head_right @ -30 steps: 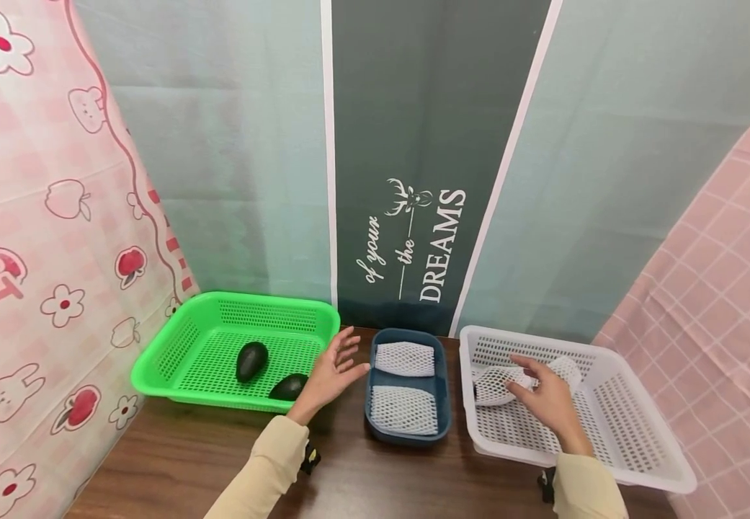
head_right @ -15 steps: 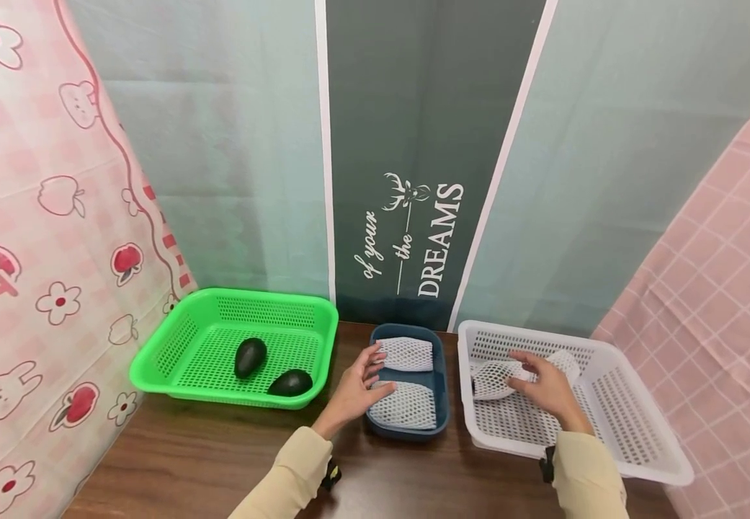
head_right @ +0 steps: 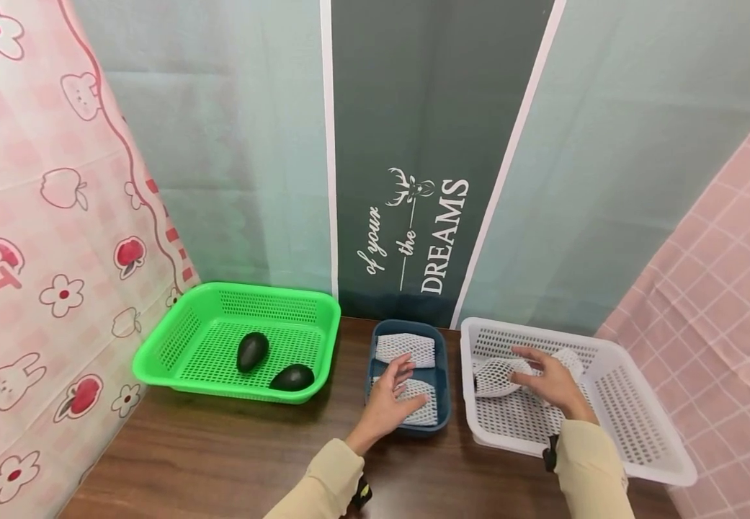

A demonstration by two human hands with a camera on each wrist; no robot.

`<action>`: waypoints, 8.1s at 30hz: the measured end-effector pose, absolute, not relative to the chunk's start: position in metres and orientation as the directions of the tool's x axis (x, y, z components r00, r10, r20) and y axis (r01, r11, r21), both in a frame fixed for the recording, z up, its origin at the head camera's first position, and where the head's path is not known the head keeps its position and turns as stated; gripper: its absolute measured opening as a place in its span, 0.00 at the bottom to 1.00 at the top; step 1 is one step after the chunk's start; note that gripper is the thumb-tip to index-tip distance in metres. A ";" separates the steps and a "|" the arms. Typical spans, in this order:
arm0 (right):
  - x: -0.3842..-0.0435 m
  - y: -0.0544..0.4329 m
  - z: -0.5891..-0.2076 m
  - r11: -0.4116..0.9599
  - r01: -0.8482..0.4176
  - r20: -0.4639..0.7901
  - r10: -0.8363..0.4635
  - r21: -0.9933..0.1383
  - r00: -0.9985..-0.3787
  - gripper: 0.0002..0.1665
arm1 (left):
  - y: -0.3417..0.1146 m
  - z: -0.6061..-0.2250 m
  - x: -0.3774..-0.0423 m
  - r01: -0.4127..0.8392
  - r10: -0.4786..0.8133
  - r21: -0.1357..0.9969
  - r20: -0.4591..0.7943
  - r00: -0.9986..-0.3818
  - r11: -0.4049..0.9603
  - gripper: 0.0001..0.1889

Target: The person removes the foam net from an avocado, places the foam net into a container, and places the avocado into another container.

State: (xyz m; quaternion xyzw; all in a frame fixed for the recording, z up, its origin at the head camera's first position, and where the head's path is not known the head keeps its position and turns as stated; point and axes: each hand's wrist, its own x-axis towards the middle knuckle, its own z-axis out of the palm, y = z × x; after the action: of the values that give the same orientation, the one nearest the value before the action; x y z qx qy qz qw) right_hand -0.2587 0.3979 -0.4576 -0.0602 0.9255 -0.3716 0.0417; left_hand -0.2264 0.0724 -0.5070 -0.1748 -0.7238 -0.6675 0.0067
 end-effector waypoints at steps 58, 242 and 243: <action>-0.291 0.420 -0.482 0.577 0.191 -0.319 -0.127 -0.794 -0.939 0.41 | 0.184 -0.544 -0.186 0.154 0.297 0.984 0.121 -0.947 0.092 0.59; -0.215 0.301 -0.439 0.150 0.031 -0.034 -0.015 -0.988 -0.999 0.36 | 0.098 -0.482 -0.229 0.082 0.278 0.992 0.106 -0.955 -0.097 0.31; -0.214 0.300 -0.439 0.148 0.029 -0.032 -0.021 -0.989 -0.999 0.36 | 0.098 -0.482 -0.229 0.081 0.282 0.990 0.110 -0.953 -0.114 0.30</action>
State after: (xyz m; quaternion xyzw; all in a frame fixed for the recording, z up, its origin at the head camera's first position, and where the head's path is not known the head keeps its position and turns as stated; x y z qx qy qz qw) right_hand -0.2138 0.2999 -0.4394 0.0027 0.7574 -0.6527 0.0189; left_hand -0.2286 0.0976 -0.4822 -0.1368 -0.6621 -0.7336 -0.0686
